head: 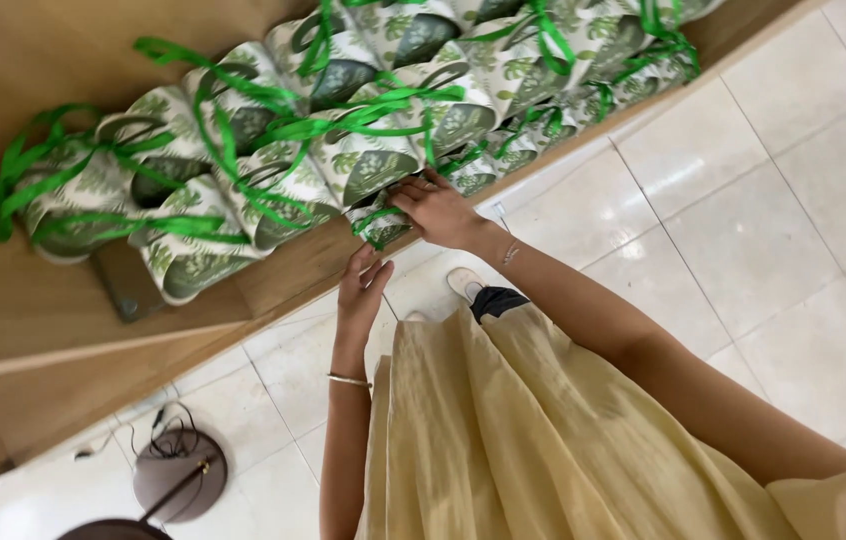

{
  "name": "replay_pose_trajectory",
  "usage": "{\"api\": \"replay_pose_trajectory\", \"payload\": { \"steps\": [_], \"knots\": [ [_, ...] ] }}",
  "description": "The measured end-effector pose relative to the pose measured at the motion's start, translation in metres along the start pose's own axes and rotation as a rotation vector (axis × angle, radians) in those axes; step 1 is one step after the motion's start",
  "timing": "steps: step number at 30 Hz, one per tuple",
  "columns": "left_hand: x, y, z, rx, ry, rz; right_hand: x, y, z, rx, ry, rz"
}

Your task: Organizing and shelving small decorative boxes.

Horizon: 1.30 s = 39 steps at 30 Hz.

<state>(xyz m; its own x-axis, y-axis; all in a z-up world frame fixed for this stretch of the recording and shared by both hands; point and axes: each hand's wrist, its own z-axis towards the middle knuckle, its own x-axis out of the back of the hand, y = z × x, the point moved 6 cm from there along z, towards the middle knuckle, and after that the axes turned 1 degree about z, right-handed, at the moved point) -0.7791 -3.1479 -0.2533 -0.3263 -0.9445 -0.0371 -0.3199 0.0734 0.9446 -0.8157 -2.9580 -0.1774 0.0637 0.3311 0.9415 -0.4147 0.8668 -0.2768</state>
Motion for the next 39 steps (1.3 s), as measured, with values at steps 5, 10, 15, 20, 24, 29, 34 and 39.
{"api": "replay_pose_trajectory", "payload": {
  "steps": [5,10,15,20,24,29,34,39],
  "knots": [
    [-0.007,0.021,-0.004,-0.139,0.042,0.167,0.034,-0.015,-0.007,-0.115,-0.011,-0.047],
    [-0.033,0.117,-0.046,-0.236,0.178,0.478,0.075,-0.014,-0.061,-0.24,0.17,-0.039],
    [-0.09,0.143,-0.048,-0.346,0.017,0.455,0.093,0.039,-0.179,-0.667,0.217,0.175],
    [-0.184,0.14,-0.029,-0.367,-0.154,0.49,0.049,0.109,-0.341,-1.092,-0.327,0.371],
    [-0.293,0.143,-0.023,-0.382,-0.298,0.526,0.067,0.143,-0.44,-1.185,-0.274,0.378],
    [-0.463,0.13,-0.03,-0.403,-0.527,0.611,0.154,0.183,-0.531,-1.296,-0.072,0.446],
    [-0.63,0.119,-0.046,-0.402,-0.683,0.617,0.248,0.231,-0.615,-1.423,0.18,0.48],
    [-0.771,0.108,-0.057,-0.263,-0.833,0.467,0.328,0.276,-0.705,-1.56,0.69,0.546]
  ]
}}
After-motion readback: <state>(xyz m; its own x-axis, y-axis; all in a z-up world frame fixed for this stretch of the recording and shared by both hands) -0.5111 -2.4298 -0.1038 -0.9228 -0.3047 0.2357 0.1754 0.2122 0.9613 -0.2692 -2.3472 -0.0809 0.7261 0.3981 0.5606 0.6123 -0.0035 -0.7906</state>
